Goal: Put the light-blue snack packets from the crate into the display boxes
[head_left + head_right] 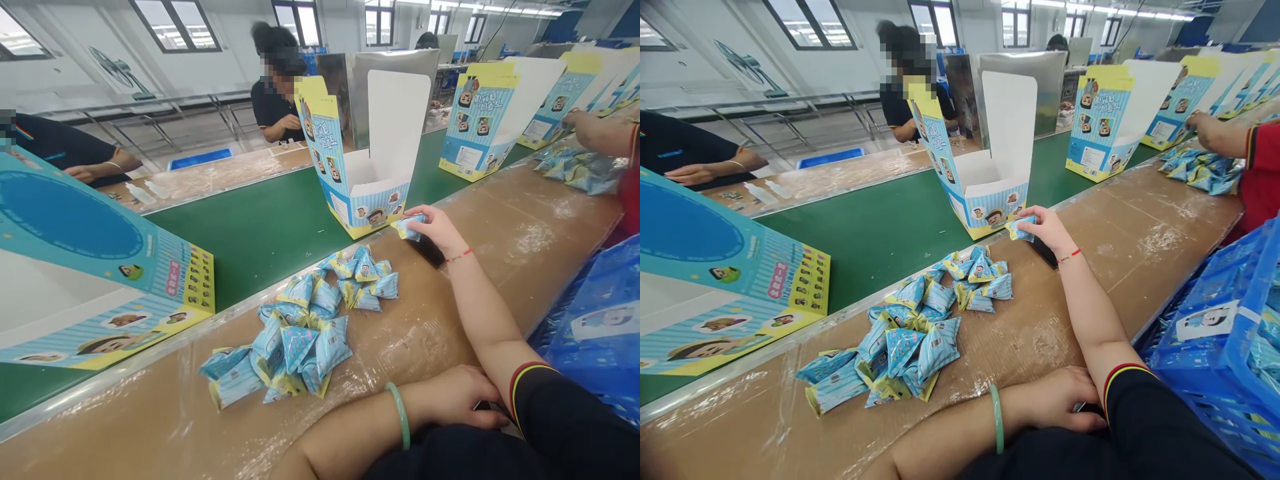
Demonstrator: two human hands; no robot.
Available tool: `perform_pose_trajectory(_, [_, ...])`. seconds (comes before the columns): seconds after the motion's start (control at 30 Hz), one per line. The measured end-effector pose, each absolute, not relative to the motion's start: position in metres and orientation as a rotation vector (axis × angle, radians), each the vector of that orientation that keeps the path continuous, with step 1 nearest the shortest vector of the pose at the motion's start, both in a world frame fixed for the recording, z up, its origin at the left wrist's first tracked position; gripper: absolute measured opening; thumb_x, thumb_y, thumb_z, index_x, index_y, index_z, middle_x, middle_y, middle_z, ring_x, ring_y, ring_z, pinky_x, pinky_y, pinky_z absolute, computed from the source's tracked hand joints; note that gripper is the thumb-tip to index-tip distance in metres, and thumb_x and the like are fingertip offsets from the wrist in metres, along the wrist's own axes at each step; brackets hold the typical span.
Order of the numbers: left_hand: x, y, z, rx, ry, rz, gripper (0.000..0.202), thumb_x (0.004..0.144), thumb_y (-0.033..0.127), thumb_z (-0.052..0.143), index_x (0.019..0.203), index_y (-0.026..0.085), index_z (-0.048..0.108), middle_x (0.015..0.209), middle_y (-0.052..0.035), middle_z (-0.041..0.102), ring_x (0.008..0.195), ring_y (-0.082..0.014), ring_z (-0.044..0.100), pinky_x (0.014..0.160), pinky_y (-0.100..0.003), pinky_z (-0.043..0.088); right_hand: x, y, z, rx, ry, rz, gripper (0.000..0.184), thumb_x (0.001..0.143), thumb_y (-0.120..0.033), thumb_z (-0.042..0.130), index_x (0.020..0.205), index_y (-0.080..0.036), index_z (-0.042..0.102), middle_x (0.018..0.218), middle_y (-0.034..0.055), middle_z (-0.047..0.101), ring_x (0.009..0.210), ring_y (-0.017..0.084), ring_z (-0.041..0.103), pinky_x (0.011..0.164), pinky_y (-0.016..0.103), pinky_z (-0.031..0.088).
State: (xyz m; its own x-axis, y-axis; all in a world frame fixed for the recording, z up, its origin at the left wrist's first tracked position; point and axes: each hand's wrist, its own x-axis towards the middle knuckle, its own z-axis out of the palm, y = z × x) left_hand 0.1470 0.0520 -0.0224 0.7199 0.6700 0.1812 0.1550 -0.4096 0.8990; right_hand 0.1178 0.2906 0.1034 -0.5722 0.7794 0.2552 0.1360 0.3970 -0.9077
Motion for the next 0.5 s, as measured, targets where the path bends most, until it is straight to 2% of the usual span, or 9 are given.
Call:
perform_pose_trajectory(0.2, [0.146,0.051,-0.018,1.937,0.653,0.632,0.026,0.092,0.03,0.066,0.115,0.02,0.071,0.127,-0.0056,0.071,0.125,-0.0192,0.062,0.11,-0.027,0.045,0.123,0.298,0.098,-0.801,-2.279,1.178,0.038,0.065,-0.041,0.08,0.096,-0.019,0.073,0.099,0.007,0.077,0.085,0.022,0.07,0.078,0.035,0.056])
perform_pose_trajectory(0.3, [0.148,0.051,-0.021,1.935,0.626,0.662,0.025,0.093,0.03,0.065,0.113,0.017,0.071,0.127,-0.0073,0.071,0.126,-0.0194,0.061,0.111,-0.027,0.043,0.126,0.298,0.096,-0.782,-2.613,1.123,0.041,0.06,-0.036,0.086,0.096,-0.022,0.072,0.087,0.0037,0.077,0.078,0.022,0.07,0.071,0.033,0.055])
perform_pose_trajectory(0.4, [0.149,0.051,-0.025,1.953,0.592,0.721,0.027,0.093,0.03,0.064,0.112,0.012,0.071,0.127,-0.0124,0.07,0.124,-0.0212,0.062,0.111,-0.028,0.044,0.117,0.285,0.095,-0.77,-2.735,1.054,0.038,0.069,-0.047,0.083,0.096,-0.024,0.069,0.076,0.0016,0.075,0.068,0.02,0.068,0.062,0.03,0.051])
perform_pose_trajectory(0.5, [0.149,0.05,-0.027,1.971,0.552,0.781,0.03,0.093,0.029,0.063,0.114,0.008,0.07,0.129,-0.0162,0.068,0.125,-0.0231,0.061,0.111,-0.029,0.043,0.098,0.263,0.09,-0.762,-2.717,0.813,0.035,0.08,-0.056,0.073,0.09,-0.023,0.069,0.077,0.0034,0.074,0.071,0.021,0.067,0.062,0.029,0.048])
